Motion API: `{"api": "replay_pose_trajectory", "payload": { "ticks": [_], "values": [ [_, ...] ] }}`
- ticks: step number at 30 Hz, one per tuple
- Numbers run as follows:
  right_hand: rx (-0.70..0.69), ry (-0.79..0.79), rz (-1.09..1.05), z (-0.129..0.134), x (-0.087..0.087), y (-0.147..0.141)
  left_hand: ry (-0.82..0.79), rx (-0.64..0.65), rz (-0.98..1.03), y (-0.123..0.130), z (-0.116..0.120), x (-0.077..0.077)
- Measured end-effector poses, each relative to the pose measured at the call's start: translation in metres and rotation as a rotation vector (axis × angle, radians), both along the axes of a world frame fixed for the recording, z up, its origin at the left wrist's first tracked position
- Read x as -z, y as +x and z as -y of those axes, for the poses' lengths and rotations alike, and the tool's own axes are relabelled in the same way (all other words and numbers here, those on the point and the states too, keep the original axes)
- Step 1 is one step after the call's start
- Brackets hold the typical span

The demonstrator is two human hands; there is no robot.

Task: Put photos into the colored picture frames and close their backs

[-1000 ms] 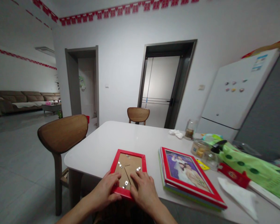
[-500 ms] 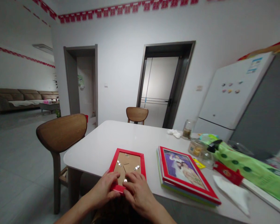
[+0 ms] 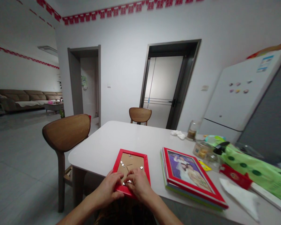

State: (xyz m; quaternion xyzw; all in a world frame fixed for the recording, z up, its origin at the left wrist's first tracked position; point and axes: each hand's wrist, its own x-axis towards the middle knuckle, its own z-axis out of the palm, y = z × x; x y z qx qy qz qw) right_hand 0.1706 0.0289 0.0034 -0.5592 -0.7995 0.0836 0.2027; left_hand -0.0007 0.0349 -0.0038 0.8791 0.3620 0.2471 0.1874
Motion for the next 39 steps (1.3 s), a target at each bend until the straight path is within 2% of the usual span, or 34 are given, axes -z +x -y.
{"api": "replay_pose_trajectory", "payload": {
  "ticks": [3, 7, 10, 15, 18, 21, 26, 31, 39],
  "values": [
    [0.0, 0.015, 0.007, 0.004, -0.001, 0.0, -0.012, -0.005, -0.011, 0.0, 0.0, -0.001],
    [-0.137, 0.032, 0.045, 0.019, -0.01, 0.005, -0.023, -0.029, -0.044, 0.001, 0.0, -0.002],
    [-0.161, 0.05, 0.063, 0.03, -0.015, 0.006, -0.012, -0.029, -0.037, 0.002, 0.002, -0.004],
    [-0.091, 0.064, 0.012, 0.025, -0.011, 0.008, -0.027, -0.023, 0.008, 0.002, 0.005, -0.005],
    [0.133, 0.122, -0.02, 0.01, -0.004, 0.021, -0.048, -0.028, 0.025, 0.001, 0.005, -0.006],
    [0.315, 0.156, 0.081, -0.004, 0.001, 0.036, -0.069, -0.027, 0.036, 0.001, 0.006, -0.006],
    [0.299, 0.143, 0.183, -0.013, 0.001, 0.042, -0.088, -0.043, 0.039, 0.002, 0.007, -0.005],
    [0.272, 0.136, 0.096, -0.012, 0.003, 0.039, -0.085, -0.063, 0.035, 0.002, 0.009, -0.004],
    [0.311, 0.173, 0.021, -0.012, 0.007, 0.04, -0.057, -0.056, 0.059, 0.002, 0.011, -0.003]
  ]
}}
